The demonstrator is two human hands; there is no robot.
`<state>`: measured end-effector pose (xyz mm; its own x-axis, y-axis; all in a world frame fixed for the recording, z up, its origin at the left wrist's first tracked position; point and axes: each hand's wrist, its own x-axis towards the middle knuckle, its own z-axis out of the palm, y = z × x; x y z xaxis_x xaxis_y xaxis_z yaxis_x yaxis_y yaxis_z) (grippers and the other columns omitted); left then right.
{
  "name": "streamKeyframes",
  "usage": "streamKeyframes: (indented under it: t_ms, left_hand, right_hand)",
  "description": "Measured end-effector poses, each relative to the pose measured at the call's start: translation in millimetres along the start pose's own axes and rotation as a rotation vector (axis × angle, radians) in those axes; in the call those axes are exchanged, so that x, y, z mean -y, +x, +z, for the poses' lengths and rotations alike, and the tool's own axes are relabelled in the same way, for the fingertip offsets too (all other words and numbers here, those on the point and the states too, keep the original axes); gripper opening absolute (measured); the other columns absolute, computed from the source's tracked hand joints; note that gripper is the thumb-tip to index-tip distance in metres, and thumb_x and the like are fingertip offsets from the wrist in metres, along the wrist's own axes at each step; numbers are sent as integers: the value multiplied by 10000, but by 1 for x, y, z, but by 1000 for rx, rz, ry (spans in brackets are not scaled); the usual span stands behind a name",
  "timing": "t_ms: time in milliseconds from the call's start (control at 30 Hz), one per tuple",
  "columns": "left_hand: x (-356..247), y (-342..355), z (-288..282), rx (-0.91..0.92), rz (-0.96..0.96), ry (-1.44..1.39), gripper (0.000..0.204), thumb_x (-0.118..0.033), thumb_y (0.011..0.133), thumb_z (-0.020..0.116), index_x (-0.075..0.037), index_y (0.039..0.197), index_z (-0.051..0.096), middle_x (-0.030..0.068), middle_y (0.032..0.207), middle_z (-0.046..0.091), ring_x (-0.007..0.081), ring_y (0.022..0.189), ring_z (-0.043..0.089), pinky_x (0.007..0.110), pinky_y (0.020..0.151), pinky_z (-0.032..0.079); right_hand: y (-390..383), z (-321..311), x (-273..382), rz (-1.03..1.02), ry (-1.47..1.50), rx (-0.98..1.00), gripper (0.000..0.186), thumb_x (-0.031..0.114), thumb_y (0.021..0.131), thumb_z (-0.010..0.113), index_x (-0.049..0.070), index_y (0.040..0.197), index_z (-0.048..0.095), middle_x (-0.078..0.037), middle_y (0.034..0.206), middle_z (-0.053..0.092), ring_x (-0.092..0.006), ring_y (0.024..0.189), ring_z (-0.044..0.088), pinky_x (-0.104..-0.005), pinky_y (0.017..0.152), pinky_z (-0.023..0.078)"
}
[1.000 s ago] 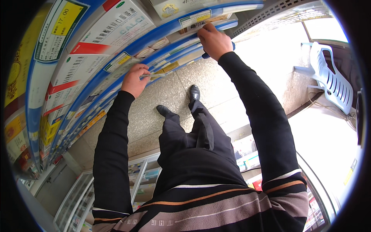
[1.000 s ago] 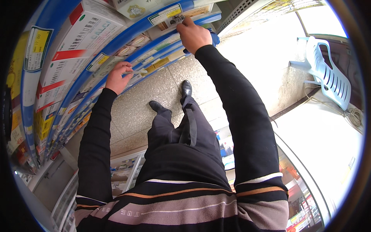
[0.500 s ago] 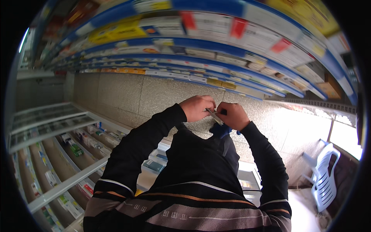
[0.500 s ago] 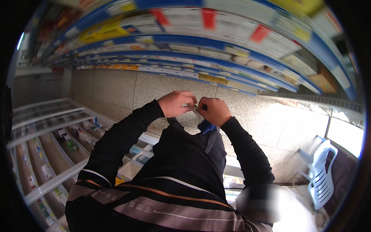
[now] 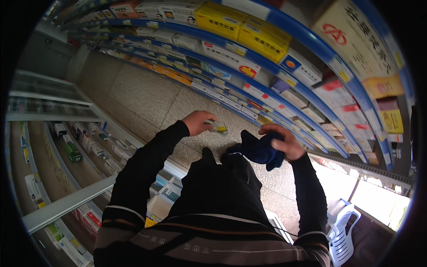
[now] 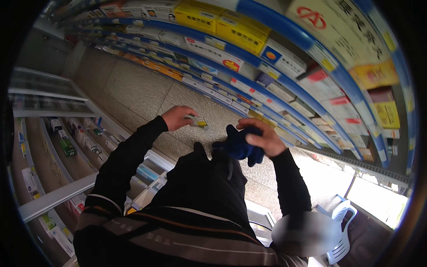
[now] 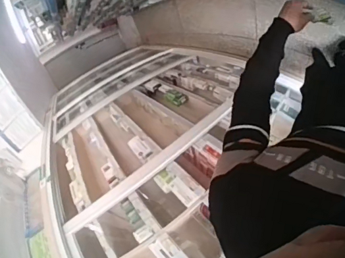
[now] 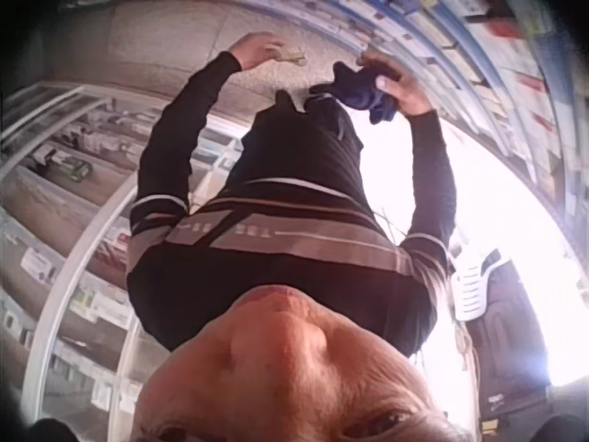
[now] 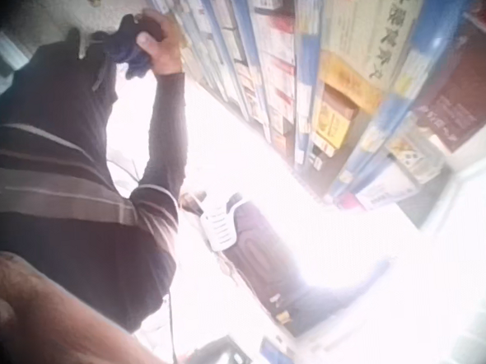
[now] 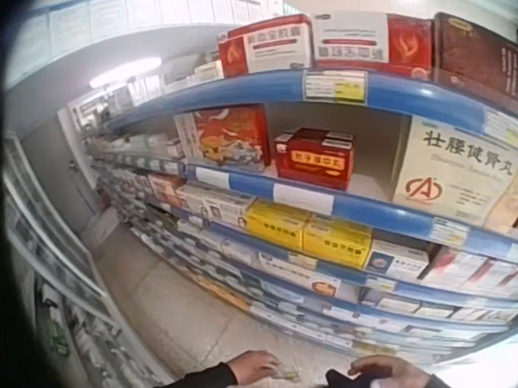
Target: The person wipes the front edges of pharmacy shelves with a blue cloth, moving along the aisle and cleaning multiple sections. They occasionally pause to pick up and inspect small boxes before returning them to the shelves.
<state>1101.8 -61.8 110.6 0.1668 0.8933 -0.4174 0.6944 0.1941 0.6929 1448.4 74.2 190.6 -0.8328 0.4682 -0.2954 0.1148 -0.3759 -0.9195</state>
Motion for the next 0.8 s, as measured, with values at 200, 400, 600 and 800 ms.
streamKeyframes:
  t_ms: [200,400,600,800]
  left_hand:
    - [72,48,-72,-125,-209,240,241,-131,1007,636,21,1194,652,171,1459,473,341,1314,514,455,1067,477]
    - [126,111,-136,-273,-131,665,177,-54,959,679,13,1122,694,161,1593,372,349,1465,373,464,1169,434]
    - [183,142,-161,-255,-33,740,144,-12,935,672,25,1072,695,175,1556,404,360,1477,352,487,1184,420]
    - [198,138,-174,-333,131,597,35,-7,945,639,14,946,667,177,1501,450,377,1423,406,508,1137,455]
  right_hand:
    - [42,45,-27,320,-353,95,443,262,907,802,-11,1233,681,-70,1029,733,-150,978,670,-309,927,522]
    - [103,70,-26,322,116,-1,336,181,969,718,-21,1234,672,-55,1066,728,-138,998,663,-299,927,519]
    - [161,85,-24,285,446,-61,379,138,953,682,-35,1284,619,-95,1121,704,-195,1060,669,-312,976,511]
    - [251,120,-12,254,456,-293,617,421,995,521,-51,1391,547,-168,1285,653,-245,1155,648,-361,1056,492]
